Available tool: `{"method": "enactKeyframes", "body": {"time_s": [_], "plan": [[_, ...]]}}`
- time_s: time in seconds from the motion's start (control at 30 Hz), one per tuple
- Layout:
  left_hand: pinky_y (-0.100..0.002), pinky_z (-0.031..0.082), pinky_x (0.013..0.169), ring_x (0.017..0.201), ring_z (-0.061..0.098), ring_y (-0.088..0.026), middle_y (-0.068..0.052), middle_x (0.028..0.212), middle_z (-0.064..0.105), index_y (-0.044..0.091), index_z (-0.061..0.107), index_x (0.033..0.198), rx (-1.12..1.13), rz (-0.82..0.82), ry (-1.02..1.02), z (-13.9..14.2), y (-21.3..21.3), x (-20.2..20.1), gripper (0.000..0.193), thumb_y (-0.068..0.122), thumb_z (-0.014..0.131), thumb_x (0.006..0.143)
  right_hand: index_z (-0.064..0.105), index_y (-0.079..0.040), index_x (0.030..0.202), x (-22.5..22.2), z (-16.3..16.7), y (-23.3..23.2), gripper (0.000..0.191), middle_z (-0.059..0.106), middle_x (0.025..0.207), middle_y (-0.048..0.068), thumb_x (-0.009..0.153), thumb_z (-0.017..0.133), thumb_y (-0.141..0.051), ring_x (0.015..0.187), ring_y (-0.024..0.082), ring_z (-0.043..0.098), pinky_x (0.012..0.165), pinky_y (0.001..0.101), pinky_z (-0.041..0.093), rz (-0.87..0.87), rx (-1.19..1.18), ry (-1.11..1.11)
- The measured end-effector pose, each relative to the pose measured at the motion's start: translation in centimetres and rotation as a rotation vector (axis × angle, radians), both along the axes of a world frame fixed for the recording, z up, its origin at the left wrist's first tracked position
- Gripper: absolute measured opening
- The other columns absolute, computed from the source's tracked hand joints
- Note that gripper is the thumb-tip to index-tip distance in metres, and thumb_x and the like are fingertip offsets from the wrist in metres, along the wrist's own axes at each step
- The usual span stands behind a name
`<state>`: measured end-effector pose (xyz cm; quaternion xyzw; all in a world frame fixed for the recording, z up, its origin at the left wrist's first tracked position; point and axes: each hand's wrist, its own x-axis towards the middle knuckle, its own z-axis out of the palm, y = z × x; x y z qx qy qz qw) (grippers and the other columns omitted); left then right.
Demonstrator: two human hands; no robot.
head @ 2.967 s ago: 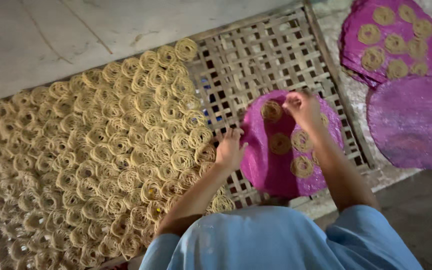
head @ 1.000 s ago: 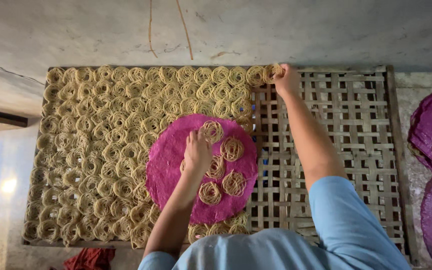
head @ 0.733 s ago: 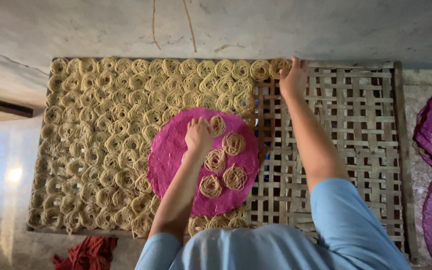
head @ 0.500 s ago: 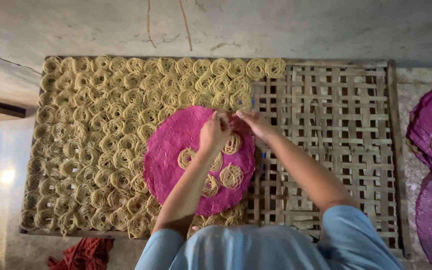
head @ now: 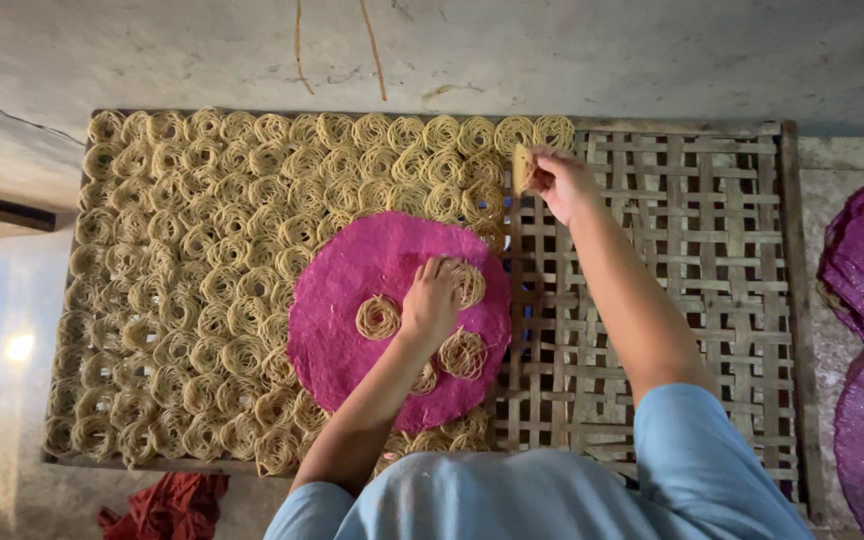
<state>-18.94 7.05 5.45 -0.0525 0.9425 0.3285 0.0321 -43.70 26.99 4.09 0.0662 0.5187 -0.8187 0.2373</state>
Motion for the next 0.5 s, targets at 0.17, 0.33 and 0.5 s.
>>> {"method": "enactKeyframes", "body": {"time_s": [0.17,0.33,0.5], "plan": [[-0.048,0.051,0.104,0.126,0.056,-0.042,-0.023,0.141,0.055,0.000,0.057,0.126,-0.048,0.033,0.071,-1.5,-0.7,0.3,0.039,0.015,0.067,0.091,0.073,-0.004,0.104,-0.1,0.0,-1.7,0.013,0.074,0.089,0.006,0.098,0.065,-0.011,0.074,0.014,0.067,0.066,0.0256,0.056,-0.036,0.354,0.075],[-0.049,0.050,0.101,0.124,0.055,-0.046,-0.028,0.138,0.053,-0.001,0.057,0.130,-0.017,0.032,0.118,-1.9,-0.8,0.5,0.045,0.014,0.067,0.089,0.073,-0.002,0.106,0.6,-0.7,-2.6,0.020,0.076,0.094,0.009,0.093,0.082,-0.014,0.081,0.016,0.072,0.073,0.0306,0.060,-0.017,0.925,0.701],[-0.047,0.051,0.101,0.121,0.057,-0.039,-0.021,0.129,0.058,0.001,0.057,0.129,-0.105,0.012,-0.040,-1.4,-0.5,-0.6,0.039,0.019,0.063,0.095,0.073,-0.004,0.109,0.3,0.0,-3.0,0.027,0.076,0.097,0.009,0.088,0.082,-0.018,0.080,0.016,0.071,0.069,0.0306,0.058,0.028,1.119,0.422]]}}
